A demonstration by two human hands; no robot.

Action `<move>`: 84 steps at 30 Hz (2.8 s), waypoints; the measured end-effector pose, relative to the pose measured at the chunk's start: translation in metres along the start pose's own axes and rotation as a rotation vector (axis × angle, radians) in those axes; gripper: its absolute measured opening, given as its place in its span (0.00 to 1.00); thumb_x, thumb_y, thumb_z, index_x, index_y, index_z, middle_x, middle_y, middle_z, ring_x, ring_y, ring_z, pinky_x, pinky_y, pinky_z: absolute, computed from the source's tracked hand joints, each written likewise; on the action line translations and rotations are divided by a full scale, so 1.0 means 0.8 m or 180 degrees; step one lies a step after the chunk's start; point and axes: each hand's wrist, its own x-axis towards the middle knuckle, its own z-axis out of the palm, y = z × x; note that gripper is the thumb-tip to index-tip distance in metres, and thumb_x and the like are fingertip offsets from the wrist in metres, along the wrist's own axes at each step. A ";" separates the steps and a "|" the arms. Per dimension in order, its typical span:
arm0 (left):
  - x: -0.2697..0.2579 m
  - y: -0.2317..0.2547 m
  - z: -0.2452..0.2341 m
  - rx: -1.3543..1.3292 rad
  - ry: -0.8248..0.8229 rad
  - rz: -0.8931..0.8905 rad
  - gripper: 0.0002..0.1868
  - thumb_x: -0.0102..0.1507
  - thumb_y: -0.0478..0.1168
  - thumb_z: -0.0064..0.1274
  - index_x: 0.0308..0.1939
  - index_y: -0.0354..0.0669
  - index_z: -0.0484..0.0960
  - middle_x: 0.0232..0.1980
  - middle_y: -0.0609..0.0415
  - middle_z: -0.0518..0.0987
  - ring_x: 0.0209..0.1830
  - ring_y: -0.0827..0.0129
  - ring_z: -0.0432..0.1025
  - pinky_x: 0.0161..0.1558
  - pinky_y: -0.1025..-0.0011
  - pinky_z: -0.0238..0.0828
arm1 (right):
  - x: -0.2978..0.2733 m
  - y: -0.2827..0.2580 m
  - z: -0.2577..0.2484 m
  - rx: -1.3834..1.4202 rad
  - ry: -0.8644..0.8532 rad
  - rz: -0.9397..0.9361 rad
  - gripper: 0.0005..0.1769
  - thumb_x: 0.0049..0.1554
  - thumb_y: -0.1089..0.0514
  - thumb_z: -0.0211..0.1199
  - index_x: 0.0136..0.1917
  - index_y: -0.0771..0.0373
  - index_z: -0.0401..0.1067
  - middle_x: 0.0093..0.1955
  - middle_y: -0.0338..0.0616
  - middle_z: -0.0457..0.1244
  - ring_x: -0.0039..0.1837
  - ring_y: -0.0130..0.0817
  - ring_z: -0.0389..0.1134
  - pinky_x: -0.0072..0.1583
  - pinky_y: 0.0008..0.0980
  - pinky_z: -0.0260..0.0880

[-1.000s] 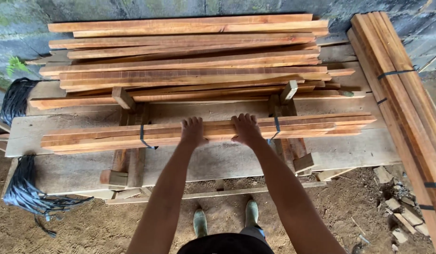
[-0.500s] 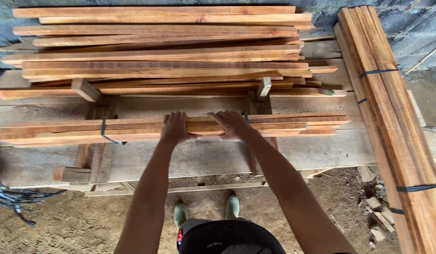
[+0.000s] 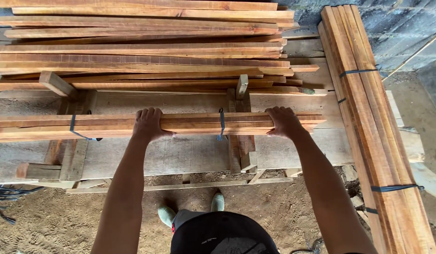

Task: Bundling several thin pieces of wood together using plastic ties and securing them.

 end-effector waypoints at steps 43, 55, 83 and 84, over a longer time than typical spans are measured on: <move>0.048 0.202 -0.004 0.0021 0.0284 0.1197 0.51 0.43 0.62 0.76 0.61 0.49 0.67 0.51 0.54 0.72 0.55 0.61 0.71 0.59 0.59 0.66 | 0.012 -0.005 0.018 -0.0447 0.0367 -0.0243 0.58 0.40 0.41 0.79 0.77 0.54 0.54 0.56 0.42 0.61 0.60 0.45 0.66 0.63 0.47 0.66; 0.049 0.205 -0.001 0.0080 0.0280 0.1103 0.49 0.43 0.64 0.74 0.60 0.49 0.68 0.51 0.55 0.73 0.56 0.62 0.71 0.59 0.60 0.66 | 0.034 -0.102 0.004 -0.0186 0.2085 -0.0543 0.54 0.35 0.19 0.71 0.61 0.58 0.67 0.52 0.43 0.62 0.56 0.40 0.68 0.57 0.42 0.68; -0.004 -0.015 0.013 0.0024 0.0490 0.0624 0.52 0.39 0.62 0.77 0.60 0.49 0.70 0.54 0.53 0.75 0.59 0.59 0.71 0.69 0.60 0.59 | 0.030 -0.122 -0.018 0.0299 0.0994 0.0352 0.58 0.31 0.21 0.75 0.66 0.54 0.68 0.59 0.44 0.65 0.65 0.44 0.67 0.70 0.46 0.62; -0.012 -0.044 0.012 0.0098 0.0574 0.0526 0.53 0.36 0.63 0.77 0.59 0.50 0.70 0.53 0.52 0.75 0.59 0.58 0.71 0.69 0.59 0.58 | 0.029 -0.125 -0.019 0.0380 0.0971 0.0406 0.58 0.32 0.21 0.75 0.67 0.55 0.68 0.60 0.47 0.66 0.66 0.46 0.67 0.72 0.48 0.61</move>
